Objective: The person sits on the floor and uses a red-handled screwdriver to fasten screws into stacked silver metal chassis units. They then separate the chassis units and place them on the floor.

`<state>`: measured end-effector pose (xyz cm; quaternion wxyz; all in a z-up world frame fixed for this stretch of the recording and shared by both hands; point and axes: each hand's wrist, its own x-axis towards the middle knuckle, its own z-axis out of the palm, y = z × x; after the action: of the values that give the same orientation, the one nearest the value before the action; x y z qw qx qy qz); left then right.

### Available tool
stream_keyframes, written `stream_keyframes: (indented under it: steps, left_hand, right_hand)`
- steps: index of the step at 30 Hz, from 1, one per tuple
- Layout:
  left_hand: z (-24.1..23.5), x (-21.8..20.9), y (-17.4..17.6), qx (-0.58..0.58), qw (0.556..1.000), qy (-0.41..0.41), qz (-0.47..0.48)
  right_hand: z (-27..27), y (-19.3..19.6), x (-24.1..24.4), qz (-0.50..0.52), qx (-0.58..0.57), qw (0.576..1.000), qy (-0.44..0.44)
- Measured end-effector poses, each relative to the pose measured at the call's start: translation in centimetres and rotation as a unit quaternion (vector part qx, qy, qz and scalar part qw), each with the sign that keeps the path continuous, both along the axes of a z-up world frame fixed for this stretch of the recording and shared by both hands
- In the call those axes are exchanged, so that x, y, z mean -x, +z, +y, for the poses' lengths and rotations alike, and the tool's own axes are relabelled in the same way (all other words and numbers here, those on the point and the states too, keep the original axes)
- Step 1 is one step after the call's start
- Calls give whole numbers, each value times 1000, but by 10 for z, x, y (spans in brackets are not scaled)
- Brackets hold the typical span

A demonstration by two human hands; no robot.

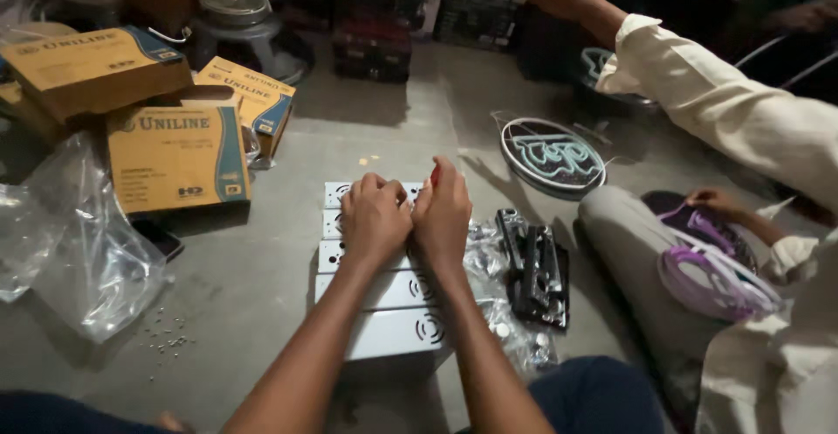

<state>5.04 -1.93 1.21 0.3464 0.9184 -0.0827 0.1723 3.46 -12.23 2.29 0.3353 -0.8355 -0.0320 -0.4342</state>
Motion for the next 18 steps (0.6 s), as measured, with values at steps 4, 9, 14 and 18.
stream_keyframes:
  steps: [4, 9, 14, 18]
  left_hand:
    - [-5, -29, -10, 34, 996, -79, -22]
    - [-11, -35, -23, 5, 999, -54, -1]
    - [-12, -34, -28, 0, 999, -13, -33]
    - [-13, -35, -22, 20, 1000, -23, 0]
  right_hand:
    - [-4, -1, -5, 37, -38, 999, -3]
    - [-10, -8, -6, 57, 6, 998, -27]
    - [-8, -12, -7, 18, 23, 999, -17]
    - [-12, -13, -5, 31, 3, 999, -6]
